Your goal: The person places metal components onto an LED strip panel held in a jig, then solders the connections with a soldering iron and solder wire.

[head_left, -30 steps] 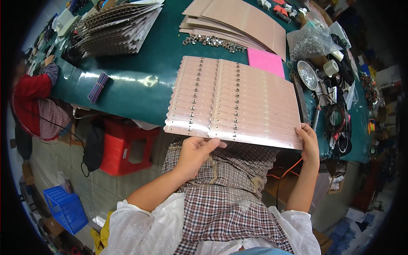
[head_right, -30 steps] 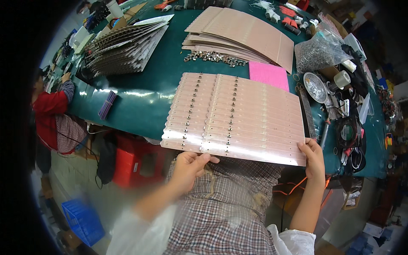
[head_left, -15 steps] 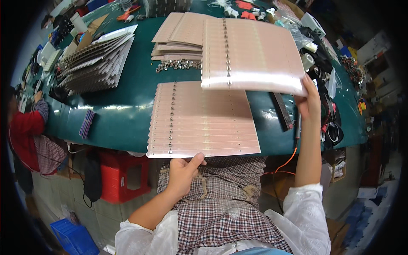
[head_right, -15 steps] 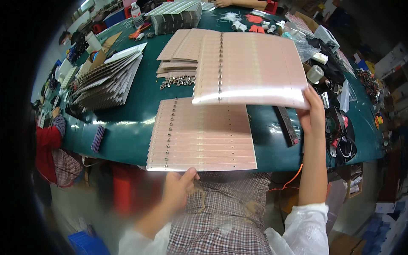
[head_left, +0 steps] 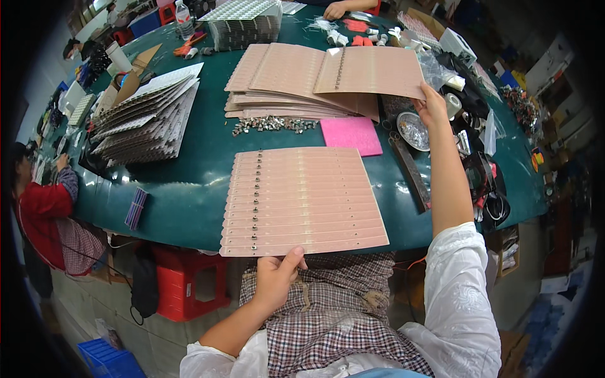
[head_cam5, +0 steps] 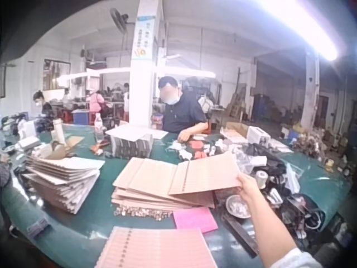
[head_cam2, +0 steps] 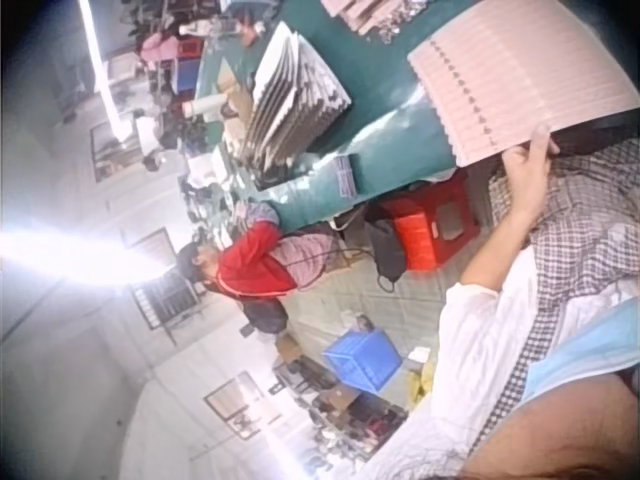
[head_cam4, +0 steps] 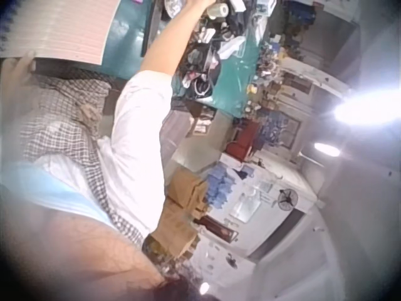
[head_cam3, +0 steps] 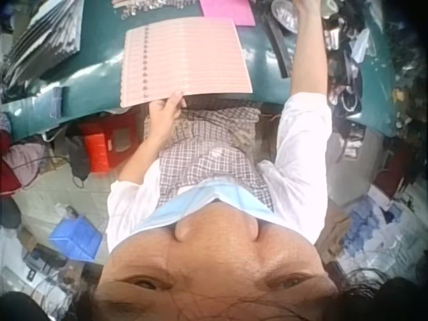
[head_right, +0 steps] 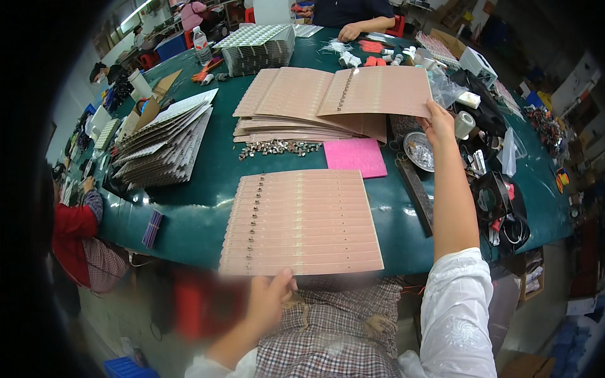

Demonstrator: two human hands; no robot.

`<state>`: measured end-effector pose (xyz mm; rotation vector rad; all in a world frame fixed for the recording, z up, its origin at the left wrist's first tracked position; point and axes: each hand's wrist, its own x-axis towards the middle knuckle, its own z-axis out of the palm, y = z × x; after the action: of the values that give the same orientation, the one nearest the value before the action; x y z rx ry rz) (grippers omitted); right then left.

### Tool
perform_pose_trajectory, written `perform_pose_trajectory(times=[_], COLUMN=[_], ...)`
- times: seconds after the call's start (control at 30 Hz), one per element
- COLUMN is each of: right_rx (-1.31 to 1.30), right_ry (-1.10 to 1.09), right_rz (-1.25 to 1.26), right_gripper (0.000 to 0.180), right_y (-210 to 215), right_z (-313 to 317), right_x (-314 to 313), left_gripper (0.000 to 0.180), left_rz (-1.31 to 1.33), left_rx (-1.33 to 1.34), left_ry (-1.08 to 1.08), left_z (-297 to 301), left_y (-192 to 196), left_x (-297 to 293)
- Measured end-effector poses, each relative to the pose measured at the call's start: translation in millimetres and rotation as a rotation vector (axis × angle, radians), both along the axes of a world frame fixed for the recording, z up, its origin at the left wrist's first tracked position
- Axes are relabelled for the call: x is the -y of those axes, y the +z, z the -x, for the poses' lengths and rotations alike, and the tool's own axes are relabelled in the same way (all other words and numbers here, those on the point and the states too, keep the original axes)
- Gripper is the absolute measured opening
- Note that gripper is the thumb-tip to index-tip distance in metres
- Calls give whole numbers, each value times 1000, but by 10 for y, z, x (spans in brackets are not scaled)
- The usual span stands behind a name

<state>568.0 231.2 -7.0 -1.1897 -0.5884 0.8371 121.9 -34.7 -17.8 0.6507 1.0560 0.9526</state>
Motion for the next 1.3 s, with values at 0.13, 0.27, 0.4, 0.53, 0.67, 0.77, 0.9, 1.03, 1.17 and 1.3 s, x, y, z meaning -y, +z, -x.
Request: perform_pose_trajectory(times=[0.13, 0.27, 0.4, 0.53, 0.67, 0.77, 0.9, 1.03, 1.17, 1.3], right_rx=[-133, -350, 369, 545, 681, 950, 1116, 1134, 1131, 1072], right_ry=[-57, -241, 168, 376, 362, 282, 258, 178, 150, 135], right_rz=[-63, -1, 155, -4, -460, -610, -606, -469, -461, -431], right_gripper=[39, 36, 34, 42, 40, 34, 31, 32, 29, 25], right_y=[-46, -161, -461, -297, -24, 251, 289, 159, 4, -26], right_z=[-6, -23, 159, 1058, 1634, 1665, 1607, 1632, 1661, 1771], right_x=[-1, 179, 690, 1227, 1654, 2119, 2473, 2717, 2797, 2883], left_gripper=[31, 26, 18, 35, 30, 25, 29, 35, 34, 10], left_rz=[-19, -6, -18, -86, -1, 76, 149, 152, -49, -517], left_rx=[5, 149, 188, 295, 401, 408, 334, -6, -25, -301], left_ry=[-6, 86, 150, -36, -93, -26, -129, -19, -242, -38], left_z=[9, 64, 246, 555, 626, 665, 680, 453, 912, 882], left_y=[4, 98, 312, 431, 464, 194, 158, 458, 140, -40], left_x=[-42, -73, -87, -232, -416, -639, -773, -707, -744, -589])
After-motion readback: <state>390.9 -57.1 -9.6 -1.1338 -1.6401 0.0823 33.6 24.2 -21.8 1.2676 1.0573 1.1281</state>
